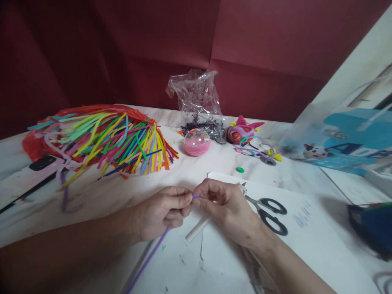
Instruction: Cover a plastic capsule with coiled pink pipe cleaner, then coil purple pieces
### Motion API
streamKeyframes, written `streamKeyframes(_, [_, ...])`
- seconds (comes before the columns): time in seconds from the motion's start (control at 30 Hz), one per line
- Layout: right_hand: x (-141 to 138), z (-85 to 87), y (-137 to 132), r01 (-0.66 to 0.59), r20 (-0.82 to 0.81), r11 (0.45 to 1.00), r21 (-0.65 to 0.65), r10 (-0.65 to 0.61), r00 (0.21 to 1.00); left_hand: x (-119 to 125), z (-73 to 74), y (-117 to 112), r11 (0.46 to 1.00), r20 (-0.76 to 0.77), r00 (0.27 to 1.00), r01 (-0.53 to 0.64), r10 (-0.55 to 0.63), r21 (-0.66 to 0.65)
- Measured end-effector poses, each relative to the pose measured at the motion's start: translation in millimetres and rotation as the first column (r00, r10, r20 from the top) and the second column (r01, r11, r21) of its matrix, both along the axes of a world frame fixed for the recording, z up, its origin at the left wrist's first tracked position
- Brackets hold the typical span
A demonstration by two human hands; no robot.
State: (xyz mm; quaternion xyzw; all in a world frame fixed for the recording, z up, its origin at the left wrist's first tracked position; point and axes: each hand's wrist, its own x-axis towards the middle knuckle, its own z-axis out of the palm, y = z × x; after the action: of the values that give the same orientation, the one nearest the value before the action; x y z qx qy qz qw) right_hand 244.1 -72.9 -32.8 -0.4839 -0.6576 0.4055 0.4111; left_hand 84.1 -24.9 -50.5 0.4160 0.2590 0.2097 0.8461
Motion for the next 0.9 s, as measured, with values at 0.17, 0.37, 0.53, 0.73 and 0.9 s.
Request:
streamKeyframes(0.17, [0.0, 0.9, -2.0, -0.042, -0.078, 0.999, -0.033, 0.039, 0.996, 0.4, 2.1, -0.2, 1.0, 0.017, 1.0, 0.025, -0.025, -0.006])
streamKeyframes(0.37, [3.9, 7.6, -5.8, -0.109, 0.509, 0.988, 0.112, 0.037, 0.86, -1.3, -1.0, 2.6, 0.992, -0.165, 0.978, 0.125, -0.124, -0.007])
streamKeyframes(0.53, [4.5, 5.8, -6.0, -0.212, 0.701, 0.963, 0.168, 0.035, 0.712, -1.2, -5.0, 1.1, 0.994, -0.203, 0.974, 0.107, -0.102, 0.014])
streamKeyframes(0.73, [2.0, 5.0, -2.6, 0.022, 0.281, 0.996, 0.087, -0.045, 0.959, 1.0, -0.3, 0.0, 1.0, -0.068, 0.998, 0.002, -0.001, 0.022])
streamKeyframes(0.9, [-5.5, -2.5, -2.0, 0.094, -0.033, 0.995, -0.043, -0.096, 0.995, 1.9, 0.4, -1.8, 0.998, -0.005, 0.998, -0.061, 0.061, -0.003])
